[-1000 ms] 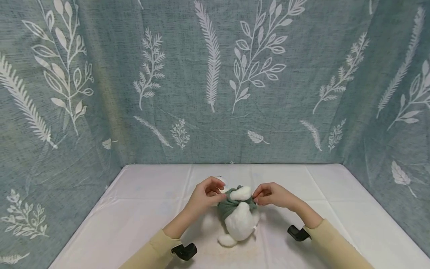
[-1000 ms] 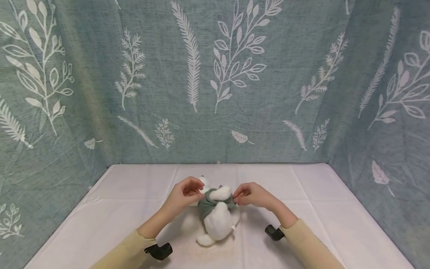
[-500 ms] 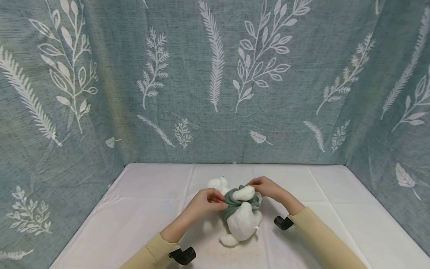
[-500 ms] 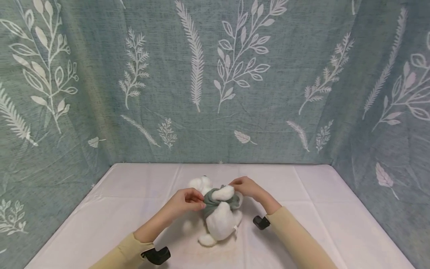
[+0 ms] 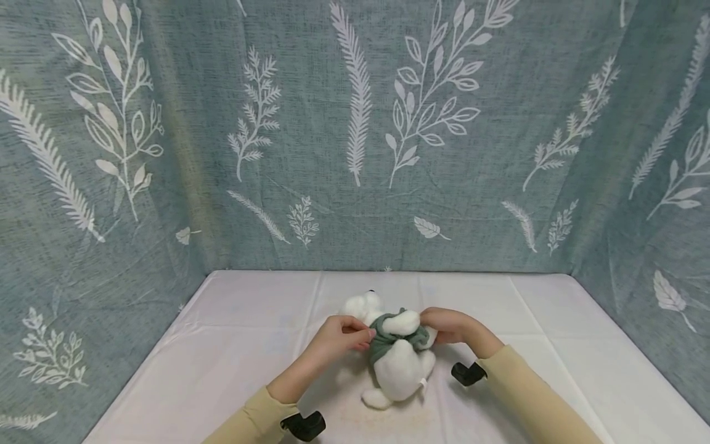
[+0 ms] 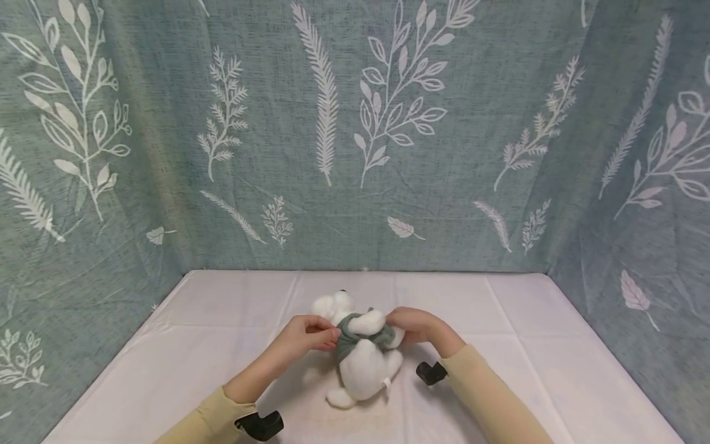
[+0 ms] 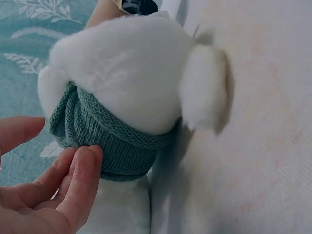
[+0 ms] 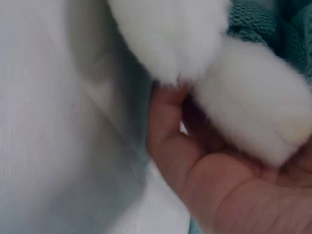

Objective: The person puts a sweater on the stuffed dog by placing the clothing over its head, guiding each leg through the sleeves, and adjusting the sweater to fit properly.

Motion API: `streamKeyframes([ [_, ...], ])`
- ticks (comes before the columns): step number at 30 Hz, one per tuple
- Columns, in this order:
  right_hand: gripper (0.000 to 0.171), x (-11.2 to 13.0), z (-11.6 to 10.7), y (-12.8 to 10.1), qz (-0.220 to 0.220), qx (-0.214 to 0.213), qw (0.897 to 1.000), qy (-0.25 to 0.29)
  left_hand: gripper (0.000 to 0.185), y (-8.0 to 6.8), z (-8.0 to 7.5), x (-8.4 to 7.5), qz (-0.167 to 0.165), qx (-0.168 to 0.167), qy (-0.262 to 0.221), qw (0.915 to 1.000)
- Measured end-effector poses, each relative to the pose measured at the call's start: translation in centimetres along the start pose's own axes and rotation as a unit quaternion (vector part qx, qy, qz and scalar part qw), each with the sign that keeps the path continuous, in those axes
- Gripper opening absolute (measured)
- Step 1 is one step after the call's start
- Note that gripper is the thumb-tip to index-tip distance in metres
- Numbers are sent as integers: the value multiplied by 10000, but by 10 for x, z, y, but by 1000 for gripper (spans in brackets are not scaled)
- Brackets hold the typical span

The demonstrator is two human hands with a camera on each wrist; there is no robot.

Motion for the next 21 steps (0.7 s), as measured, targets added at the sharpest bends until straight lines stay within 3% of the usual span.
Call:
streamKeyframes([
  [6, 34, 2, 5, -13, 138, -247, 9989, 379, 35, 2, 2, -5, -107, 54, -162, 9998],
  [13, 44, 7, 14, -27, -63, -756, 9948, 675, 38, 8, 2, -11, -132, -88, -212, 9996],
  [21, 51, 15, 21, -37, -295, -1498, 9864, 607, 42, 15, 3, -21, -221, -285, -24, 9993],
])
Point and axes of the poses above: each hand's wrist, its own y-axis towards the middle knuckle, its own z-axis out of the palm, x = y × z, the point moved 1 cm from there along y, towards the middle knuckle
